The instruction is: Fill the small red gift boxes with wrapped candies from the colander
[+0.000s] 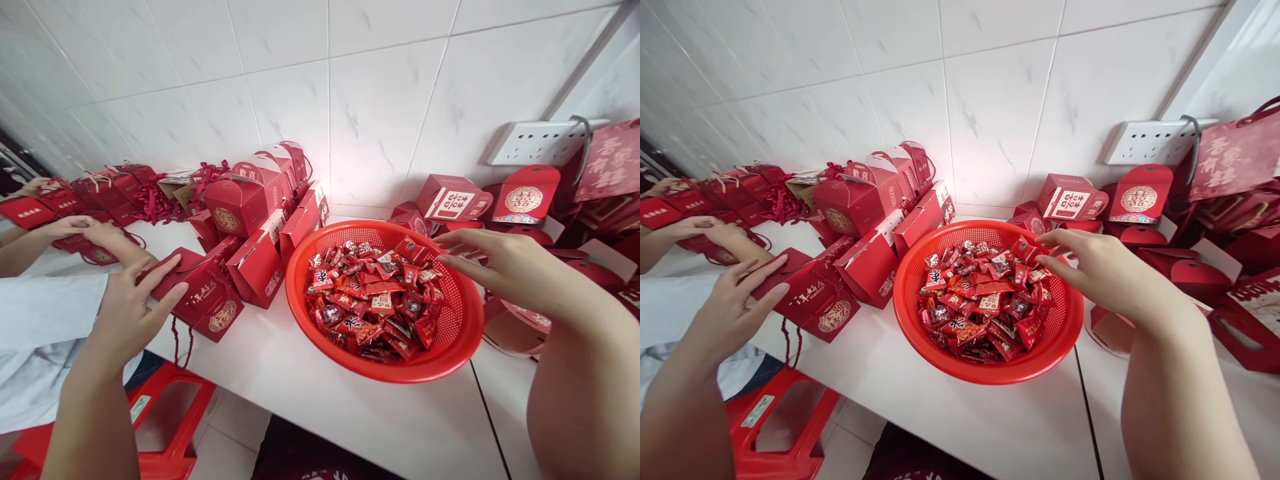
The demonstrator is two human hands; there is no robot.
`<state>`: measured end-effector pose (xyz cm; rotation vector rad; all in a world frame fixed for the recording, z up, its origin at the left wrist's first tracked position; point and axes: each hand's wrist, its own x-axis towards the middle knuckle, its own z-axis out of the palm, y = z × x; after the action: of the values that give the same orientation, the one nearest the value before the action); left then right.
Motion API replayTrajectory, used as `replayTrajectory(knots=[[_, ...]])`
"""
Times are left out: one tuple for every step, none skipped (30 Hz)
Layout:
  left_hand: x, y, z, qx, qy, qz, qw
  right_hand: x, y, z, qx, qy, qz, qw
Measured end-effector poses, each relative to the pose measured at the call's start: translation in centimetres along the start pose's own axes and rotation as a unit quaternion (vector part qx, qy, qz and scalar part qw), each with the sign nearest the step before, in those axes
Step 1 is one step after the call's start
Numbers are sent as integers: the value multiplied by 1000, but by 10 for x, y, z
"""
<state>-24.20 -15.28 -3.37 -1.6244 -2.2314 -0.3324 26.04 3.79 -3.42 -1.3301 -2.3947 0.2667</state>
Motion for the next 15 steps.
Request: replayTrajectory(knots=[[-2,5,-3,16,-6,-17,1000,0,0,0,1,-3,1,1000],[-3,10,-7,29,-11,-44,999,1,0,-1,2,-8,3,1000],[-5,17,-11,44,-2,-71,996,1,-1,-1,2,-12,8,1000],[-7,24,-14,51,25,-89,994,1,-1,-2,3,-17,14,1000],[-8,31,-17,45,79,-93,992,1,-2,-3,6,-23,22,999],[-9,39,-20,31,145,-80,986,1,-4,-3,11,-33,29,999],[-10,48,-22,9,208,-52,977,1,-5,-4,19,-42,34,998],[-9,57,-24,-17,258,-11,966,1,-5,-5,26,-53,36,998],[-8,68,-26,-44,287,34,956,1,-6,-6,31,-63,36,997],[-5,79,-27,-73,293,76,950,1,-7,-6,35,-73,35,996],[-2,92,-29,-102,288,120,945,0,-7,-7,36,-78,35,996],[3,105,-30,-133,269,155,941,0,-7,-8,35,-79,38,996],[8,118,-31,-165,237,178,941,-1,-7,-9,33,-77,44,996],[14,132,-31,-186,203,192,942,-2,-6,-11,32,-72,50,996],[21,145,-31,-198,167,230,938,-2,-4,-12,34,-68,55,996]])
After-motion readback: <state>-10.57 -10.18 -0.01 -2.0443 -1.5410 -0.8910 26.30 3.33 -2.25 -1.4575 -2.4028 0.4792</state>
